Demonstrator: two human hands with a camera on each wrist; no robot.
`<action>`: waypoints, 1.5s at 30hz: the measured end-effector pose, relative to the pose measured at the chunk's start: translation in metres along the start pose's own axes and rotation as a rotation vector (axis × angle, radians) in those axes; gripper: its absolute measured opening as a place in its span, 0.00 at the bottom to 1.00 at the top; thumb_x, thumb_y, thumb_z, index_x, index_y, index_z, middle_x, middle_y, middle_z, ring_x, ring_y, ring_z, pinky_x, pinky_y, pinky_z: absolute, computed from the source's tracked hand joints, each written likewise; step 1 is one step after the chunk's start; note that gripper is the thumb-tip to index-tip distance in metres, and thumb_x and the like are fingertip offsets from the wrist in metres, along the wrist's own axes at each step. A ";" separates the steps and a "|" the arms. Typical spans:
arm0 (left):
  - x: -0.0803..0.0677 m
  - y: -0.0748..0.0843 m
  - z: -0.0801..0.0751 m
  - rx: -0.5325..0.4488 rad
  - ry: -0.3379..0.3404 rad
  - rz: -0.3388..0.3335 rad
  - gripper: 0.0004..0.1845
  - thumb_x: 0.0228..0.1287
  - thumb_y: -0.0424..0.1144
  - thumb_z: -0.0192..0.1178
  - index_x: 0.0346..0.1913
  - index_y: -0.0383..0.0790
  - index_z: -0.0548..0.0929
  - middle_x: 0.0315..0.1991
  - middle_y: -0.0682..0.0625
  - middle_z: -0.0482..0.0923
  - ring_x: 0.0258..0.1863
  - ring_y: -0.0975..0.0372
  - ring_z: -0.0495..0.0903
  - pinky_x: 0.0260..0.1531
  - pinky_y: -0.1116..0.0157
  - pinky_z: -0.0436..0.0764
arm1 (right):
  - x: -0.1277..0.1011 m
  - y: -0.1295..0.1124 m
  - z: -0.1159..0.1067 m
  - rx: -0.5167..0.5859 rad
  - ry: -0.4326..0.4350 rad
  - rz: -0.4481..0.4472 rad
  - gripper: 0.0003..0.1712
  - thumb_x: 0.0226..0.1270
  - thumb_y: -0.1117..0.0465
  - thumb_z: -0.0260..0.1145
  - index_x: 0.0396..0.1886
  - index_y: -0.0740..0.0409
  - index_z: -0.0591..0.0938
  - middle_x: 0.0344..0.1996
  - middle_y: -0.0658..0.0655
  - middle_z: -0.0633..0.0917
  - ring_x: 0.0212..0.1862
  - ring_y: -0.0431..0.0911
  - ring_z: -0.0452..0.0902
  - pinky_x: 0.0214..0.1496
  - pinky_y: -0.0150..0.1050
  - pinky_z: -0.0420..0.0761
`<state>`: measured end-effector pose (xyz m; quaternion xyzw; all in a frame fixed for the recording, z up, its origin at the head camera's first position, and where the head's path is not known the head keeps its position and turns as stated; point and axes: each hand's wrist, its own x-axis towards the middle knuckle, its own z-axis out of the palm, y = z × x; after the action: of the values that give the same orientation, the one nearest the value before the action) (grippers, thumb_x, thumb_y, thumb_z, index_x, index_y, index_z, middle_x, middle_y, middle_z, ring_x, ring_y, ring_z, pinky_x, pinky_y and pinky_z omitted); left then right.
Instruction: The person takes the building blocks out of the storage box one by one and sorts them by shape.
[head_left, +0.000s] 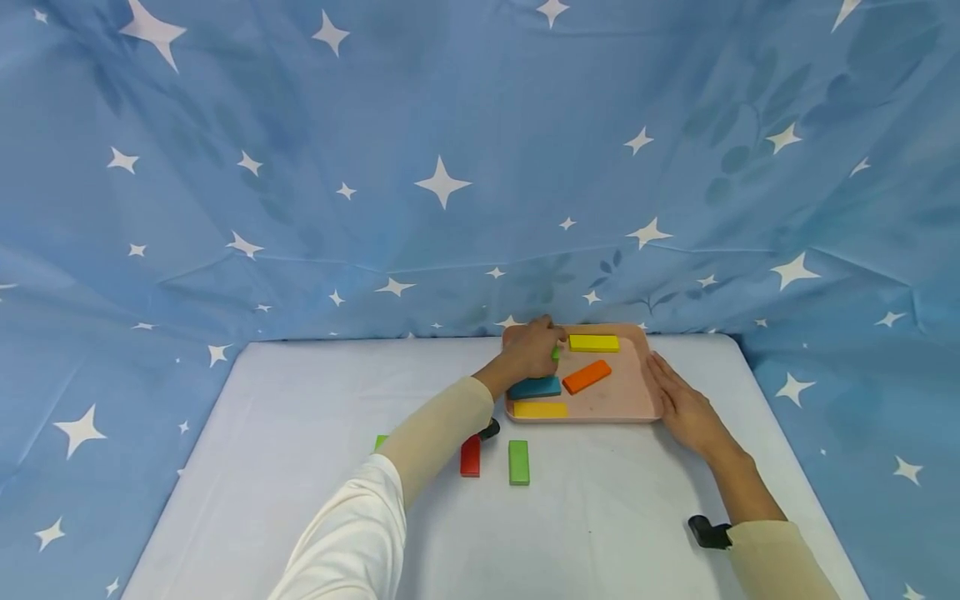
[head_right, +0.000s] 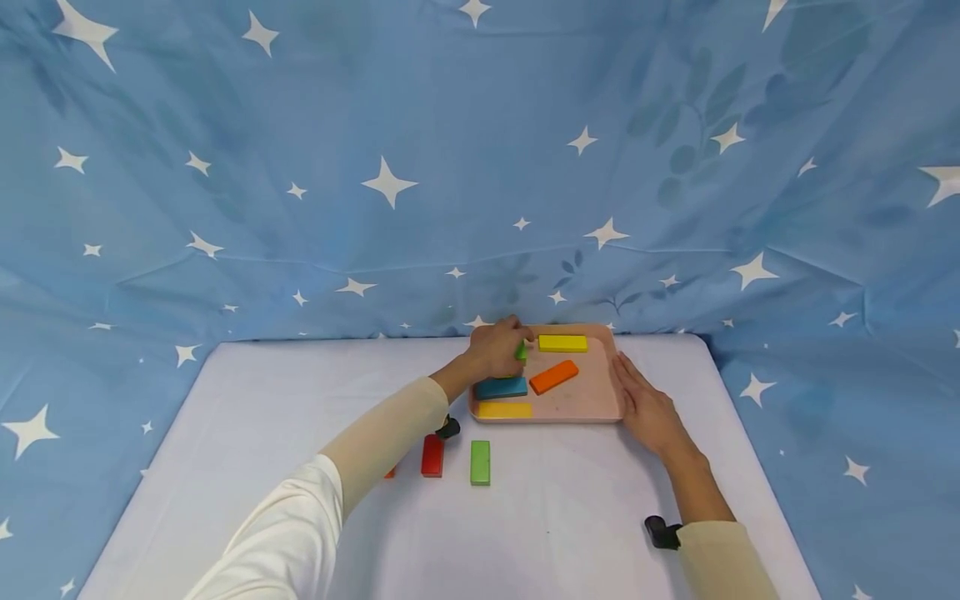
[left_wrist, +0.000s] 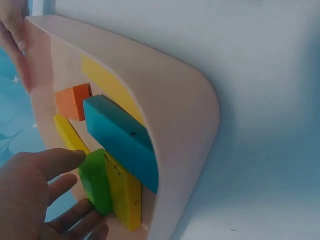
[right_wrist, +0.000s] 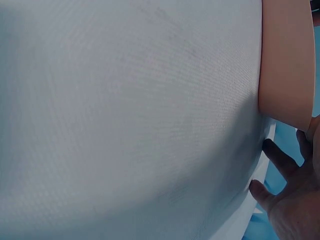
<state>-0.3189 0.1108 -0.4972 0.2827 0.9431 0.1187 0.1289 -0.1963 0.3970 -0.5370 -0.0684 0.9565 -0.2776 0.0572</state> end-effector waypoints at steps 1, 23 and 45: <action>0.001 0.000 0.001 0.010 0.003 -0.003 0.27 0.66 0.43 0.70 0.68 0.53 0.80 0.59 0.50 0.74 0.51 0.60 0.72 0.48 0.66 0.76 | 0.000 0.000 0.000 0.001 0.000 0.002 0.33 0.87 0.59 0.43 0.85 0.55 0.50 0.85 0.60 0.50 0.80 0.69 0.52 0.74 0.70 0.59; 0.004 -0.001 0.006 0.065 -0.053 0.037 0.21 0.64 0.39 0.73 0.59 0.54 0.84 0.54 0.51 0.72 0.52 0.59 0.71 0.53 0.67 0.76 | -0.001 -0.002 0.001 -0.004 -0.003 0.015 0.33 0.87 0.60 0.42 0.85 0.54 0.50 0.85 0.60 0.50 0.81 0.68 0.51 0.75 0.70 0.58; -0.011 0.006 -0.012 -0.058 0.077 0.178 0.22 0.55 0.47 0.80 0.53 0.49 0.87 0.53 0.52 0.70 0.52 0.59 0.71 0.42 0.73 0.76 | -0.001 -0.005 -0.002 0.002 -0.001 0.007 0.33 0.87 0.61 0.43 0.85 0.56 0.50 0.85 0.62 0.50 0.81 0.69 0.50 0.75 0.70 0.58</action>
<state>-0.3105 0.1075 -0.4820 0.3565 0.9147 0.1678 0.0898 -0.1953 0.3940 -0.5330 -0.0650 0.9565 -0.2783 0.0589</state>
